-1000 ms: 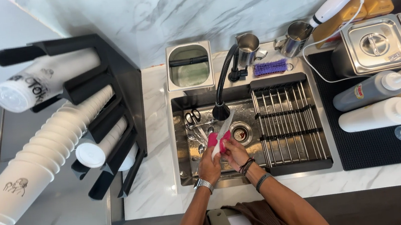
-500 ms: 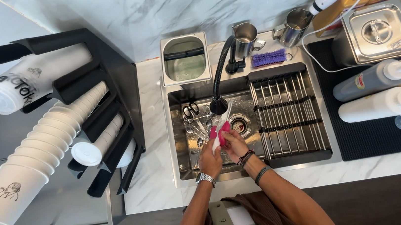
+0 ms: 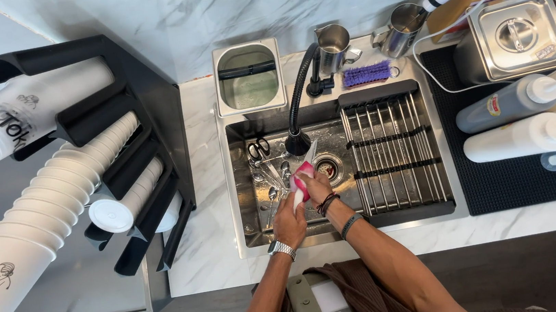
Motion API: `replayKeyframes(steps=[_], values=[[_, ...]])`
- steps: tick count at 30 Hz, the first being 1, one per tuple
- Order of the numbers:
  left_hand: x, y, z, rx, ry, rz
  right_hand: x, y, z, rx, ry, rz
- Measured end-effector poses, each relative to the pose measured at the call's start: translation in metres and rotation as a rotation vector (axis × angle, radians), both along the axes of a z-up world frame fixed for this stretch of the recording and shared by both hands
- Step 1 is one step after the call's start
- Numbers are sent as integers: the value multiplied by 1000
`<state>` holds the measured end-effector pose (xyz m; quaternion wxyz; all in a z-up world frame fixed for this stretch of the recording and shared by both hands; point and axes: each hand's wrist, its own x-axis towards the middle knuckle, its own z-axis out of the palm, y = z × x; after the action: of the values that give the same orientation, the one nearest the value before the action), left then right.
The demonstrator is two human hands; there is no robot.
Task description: Washing a milk pitcher, drying it thoroughly with a cloth, and scrubbing the sink and faucet with a sponge.
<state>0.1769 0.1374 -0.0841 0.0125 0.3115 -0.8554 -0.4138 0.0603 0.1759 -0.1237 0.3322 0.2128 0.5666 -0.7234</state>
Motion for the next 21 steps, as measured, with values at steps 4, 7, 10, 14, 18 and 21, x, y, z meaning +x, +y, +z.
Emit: replayKeyframes(steps=[4,7,10,14,18,21], values=[[2,-1,18,-12,-6,41,-16,-7,21,156,88,2],[9,-3,37,-14,-2,74,-44,-21,-71,241,143,-16],[14,-4,55,-46,6,102,-65,-31,-155,389,191,27],[38,-5,56,-79,-73,138,-77,-11,-42,802,250,448],[39,-7,32,-53,-35,276,-57,6,2,100,-93,-146],[17,-11,9,24,-37,327,-23,10,61,-65,-206,23]])
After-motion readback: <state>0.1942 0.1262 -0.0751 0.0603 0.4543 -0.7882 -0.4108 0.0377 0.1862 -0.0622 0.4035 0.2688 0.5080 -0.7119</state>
